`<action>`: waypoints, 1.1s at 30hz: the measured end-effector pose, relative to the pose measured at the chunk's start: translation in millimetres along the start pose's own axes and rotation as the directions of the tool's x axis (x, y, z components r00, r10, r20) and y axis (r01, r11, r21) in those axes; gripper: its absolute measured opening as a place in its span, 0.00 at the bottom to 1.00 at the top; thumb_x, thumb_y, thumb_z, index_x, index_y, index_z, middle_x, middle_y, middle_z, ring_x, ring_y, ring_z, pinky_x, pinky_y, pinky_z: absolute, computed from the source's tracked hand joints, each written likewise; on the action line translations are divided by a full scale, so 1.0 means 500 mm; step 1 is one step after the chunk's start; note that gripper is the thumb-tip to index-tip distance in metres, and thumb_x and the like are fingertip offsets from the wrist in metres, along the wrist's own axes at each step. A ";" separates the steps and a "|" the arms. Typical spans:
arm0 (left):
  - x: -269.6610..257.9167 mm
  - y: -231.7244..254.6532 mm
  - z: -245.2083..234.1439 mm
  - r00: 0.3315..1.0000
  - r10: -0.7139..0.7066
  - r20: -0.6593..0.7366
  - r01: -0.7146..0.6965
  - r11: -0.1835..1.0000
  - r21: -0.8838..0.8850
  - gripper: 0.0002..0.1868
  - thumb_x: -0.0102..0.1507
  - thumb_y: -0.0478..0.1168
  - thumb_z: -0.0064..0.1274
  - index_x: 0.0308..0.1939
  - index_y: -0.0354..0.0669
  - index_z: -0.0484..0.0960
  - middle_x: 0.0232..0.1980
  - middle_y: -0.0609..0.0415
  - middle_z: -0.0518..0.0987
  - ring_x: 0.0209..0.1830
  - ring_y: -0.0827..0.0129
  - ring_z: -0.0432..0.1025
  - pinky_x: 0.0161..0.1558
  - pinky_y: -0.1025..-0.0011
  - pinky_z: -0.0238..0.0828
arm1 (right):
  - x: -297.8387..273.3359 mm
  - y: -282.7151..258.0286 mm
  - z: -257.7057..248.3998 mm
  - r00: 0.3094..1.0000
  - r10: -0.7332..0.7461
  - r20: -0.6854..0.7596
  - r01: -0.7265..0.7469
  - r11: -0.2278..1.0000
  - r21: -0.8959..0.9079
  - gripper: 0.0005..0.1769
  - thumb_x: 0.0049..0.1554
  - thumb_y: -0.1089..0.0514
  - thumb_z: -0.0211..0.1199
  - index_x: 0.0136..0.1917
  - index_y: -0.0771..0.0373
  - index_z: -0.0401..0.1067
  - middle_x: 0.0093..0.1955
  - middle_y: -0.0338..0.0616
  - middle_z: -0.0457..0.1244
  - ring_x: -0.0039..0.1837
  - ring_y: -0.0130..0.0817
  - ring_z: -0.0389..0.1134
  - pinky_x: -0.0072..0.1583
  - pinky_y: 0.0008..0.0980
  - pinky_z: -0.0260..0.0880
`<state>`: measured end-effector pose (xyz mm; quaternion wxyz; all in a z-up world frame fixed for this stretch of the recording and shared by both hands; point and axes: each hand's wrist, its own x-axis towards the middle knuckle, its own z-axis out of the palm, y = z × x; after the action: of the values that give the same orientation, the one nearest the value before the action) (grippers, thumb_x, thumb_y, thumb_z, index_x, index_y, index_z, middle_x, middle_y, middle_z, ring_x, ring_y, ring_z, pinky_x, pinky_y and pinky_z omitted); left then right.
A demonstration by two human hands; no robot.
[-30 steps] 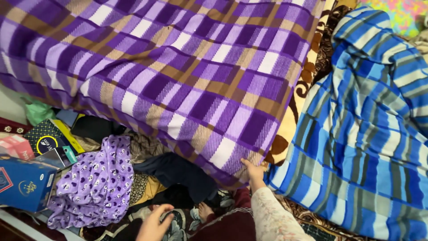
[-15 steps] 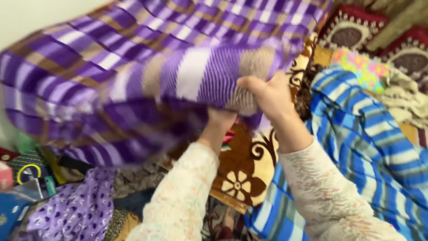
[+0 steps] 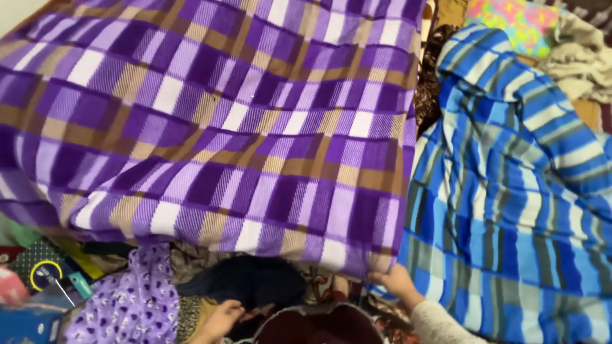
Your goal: Spreading a blanket over a bed and arranging decorative pillows on top.
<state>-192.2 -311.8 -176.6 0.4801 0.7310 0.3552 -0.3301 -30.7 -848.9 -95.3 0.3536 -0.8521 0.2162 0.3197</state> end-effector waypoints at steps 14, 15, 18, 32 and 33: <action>-0.025 0.433 -0.100 0.919 -0.352 0.180 0.366 0.584 -0.725 0.69 0.40 0.74 0.52 0.83 0.66 0.46 0.85 0.41 0.43 0.84 0.42 0.42 0.71 0.26 0.43 | -0.163 -0.231 -0.020 0.857 0.438 -0.272 -0.301 0.854 0.425 0.51 0.42 0.31 0.70 0.65 0.71 0.74 0.63 0.54 0.68 0.64 0.45 0.69 0.64 0.39 0.66; 0.021 0.444 -0.093 0.913 -0.398 0.092 0.311 0.530 -0.789 0.67 0.42 0.75 0.53 0.83 0.64 0.47 0.85 0.46 0.44 0.83 0.42 0.43 0.71 0.25 0.43 | -0.149 -0.236 -0.026 0.821 0.505 -0.266 -0.383 0.833 0.399 0.63 0.40 0.24 0.67 0.68 0.81 0.68 0.67 0.63 0.66 0.67 0.53 0.68 0.65 0.43 0.66; 0.122 0.543 -0.083 0.862 -0.485 -0.146 -0.013 0.266 -0.964 0.58 0.40 0.57 0.77 0.66 0.39 0.62 0.62 0.41 0.78 0.52 0.47 0.79 0.45 0.37 0.79 | -0.103 -0.239 -0.042 0.823 0.495 -0.278 -0.187 0.698 0.691 0.38 0.41 0.49 0.74 0.60 0.74 0.74 0.54 0.58 0.70 0.53 0.48 0.72 0.50 0.45 0.72; 0.277 0.601 -0.251 0.965 0.099 -0.243 -0.240 -0.043 -0.970 0.12 0.50 0.45 0.62 0.36 0.53 0.81 0.43 0.57 0.82 0.45 0.65 0.79 0.48 0.61 0.76 | -0.048 -0.345 -0.209 0.636 -0.436 -0.637 0.755 0.524 0.394 0.15 0.46 0.64 0.75 0.48 0.64 0.79 0.45 0.48 0.71 0.49 0.34 0.69 0.56 0.41 0.70; 0.357 0.414 -0.197 0.984 0.099 -0.151 -0.161 0.106 -0.981 0.09 0.53 0.45 0.61 0.35 0.56 0.80 0.42 0.59 0.81 0.43 0.69 0.78 0.46 0.66 0.74 | -0.076 -0.226 -0.165 0.734 -0.401 -0.549 0.631 0.702 0.332 0.19 0.48 0.55 0.75 0.50 0.67 0.79 0.46 0.55 0.72 0.51 0.42 0.72 0.56 0.49 0.69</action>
<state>89.5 -242.8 -195.2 0.8619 0.2640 0.4301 0.0490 42.1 -830.4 28.5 0.5794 -0.8053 0.1093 -0.0621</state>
